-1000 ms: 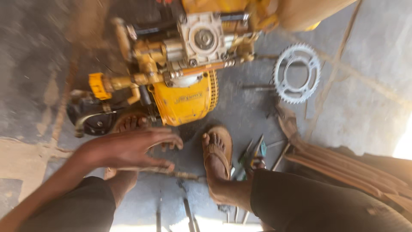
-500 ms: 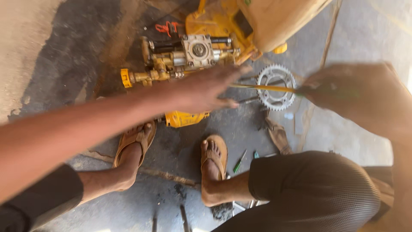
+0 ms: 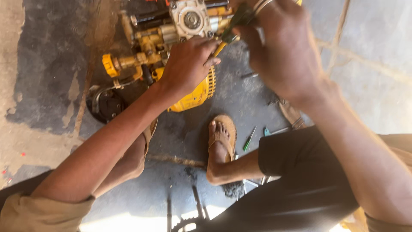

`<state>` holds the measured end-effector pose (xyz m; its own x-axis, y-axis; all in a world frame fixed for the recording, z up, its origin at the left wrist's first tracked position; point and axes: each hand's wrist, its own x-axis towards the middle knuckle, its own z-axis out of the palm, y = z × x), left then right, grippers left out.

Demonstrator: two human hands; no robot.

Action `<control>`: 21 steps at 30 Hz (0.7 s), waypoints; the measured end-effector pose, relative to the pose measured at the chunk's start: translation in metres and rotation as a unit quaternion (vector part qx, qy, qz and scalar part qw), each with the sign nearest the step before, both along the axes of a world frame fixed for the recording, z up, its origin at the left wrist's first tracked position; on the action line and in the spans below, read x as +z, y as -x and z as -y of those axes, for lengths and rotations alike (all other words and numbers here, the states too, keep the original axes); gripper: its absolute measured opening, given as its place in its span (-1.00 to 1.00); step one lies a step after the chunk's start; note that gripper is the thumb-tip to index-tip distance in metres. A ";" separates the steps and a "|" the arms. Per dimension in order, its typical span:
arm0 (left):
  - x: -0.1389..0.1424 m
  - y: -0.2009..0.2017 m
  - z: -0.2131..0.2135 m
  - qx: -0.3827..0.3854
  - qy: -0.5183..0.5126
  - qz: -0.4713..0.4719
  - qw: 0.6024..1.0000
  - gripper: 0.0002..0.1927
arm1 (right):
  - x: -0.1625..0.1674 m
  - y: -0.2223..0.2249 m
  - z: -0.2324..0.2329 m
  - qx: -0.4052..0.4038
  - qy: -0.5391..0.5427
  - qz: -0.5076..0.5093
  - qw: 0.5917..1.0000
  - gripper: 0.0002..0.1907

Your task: The person assembles a small engine by attaching a black motor housing to a yellow engine block. They use a screwdriver to tighten screws and secure the components together on a tiled floor.

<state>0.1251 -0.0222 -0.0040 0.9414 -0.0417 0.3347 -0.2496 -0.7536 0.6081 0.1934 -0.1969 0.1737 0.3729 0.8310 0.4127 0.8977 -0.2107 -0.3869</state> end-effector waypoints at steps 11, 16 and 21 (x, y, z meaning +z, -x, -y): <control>-0.028 0.001 -0.012 0.044 -0.275 0.103 0.955 -0.71 | -0.003 -0.006 0.001 0.037 0.005 -0.046 0.998 -0.70; -0.024 0.002 -0.016 0.057 -0.235 0.112 0.964 -0.69 | -0.013 -0.009 0.007 0.028 0.012 0.000 1.000 -0.71; -0.016 0.007 -0.021 0.049 -0.212 0.113 0.969 -0.71 | -0.020 -0.013 0.005 0.033 0.016 0.032 0.999 -0.74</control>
<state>0.1179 -0.0017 -0.0200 0.8525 -0.1351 0.5050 -0.2551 -0.9507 0.1762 0.2061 -0.2020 0.1534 0.2904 0.8662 0.4067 0.9328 -0.1615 -0.3221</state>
